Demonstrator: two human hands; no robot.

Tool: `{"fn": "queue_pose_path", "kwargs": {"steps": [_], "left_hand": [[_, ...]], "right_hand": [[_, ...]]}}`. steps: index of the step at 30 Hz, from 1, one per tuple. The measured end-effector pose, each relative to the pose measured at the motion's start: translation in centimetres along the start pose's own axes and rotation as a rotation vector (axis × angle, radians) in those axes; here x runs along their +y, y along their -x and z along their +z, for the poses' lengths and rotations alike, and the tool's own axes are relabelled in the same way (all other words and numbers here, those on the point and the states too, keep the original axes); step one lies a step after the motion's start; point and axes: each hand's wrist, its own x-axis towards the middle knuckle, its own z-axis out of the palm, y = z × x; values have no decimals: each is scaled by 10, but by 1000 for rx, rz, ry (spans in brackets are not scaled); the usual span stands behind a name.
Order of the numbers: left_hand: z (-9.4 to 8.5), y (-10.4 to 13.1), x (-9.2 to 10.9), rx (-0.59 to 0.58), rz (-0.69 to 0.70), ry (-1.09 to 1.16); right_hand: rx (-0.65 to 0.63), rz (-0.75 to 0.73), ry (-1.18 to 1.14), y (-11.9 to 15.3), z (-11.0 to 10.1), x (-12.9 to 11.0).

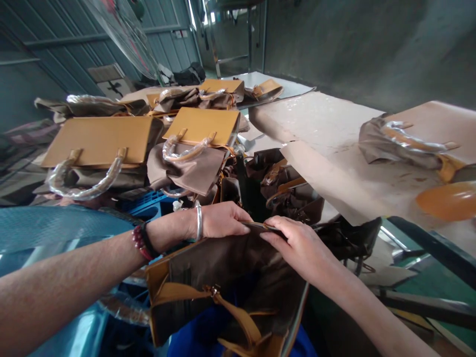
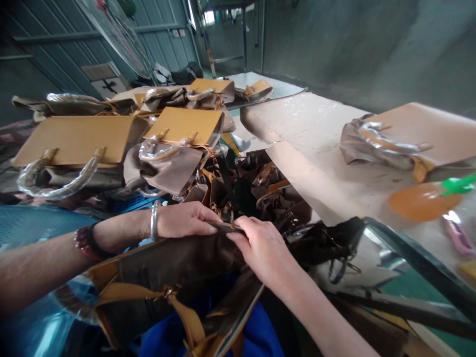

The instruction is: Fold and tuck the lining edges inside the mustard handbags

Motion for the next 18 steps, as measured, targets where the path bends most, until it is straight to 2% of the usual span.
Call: {"fn": "queue_pose_path", "kwargs": {"steps": [10,18], "left_hand": [[-9,0,-10,39,54,-72],[-16,0,-21,15,51,6]], "right_hand": [[-2,30,100,-14,6,-9],[-20,35,121,-23,9,-13]]}}
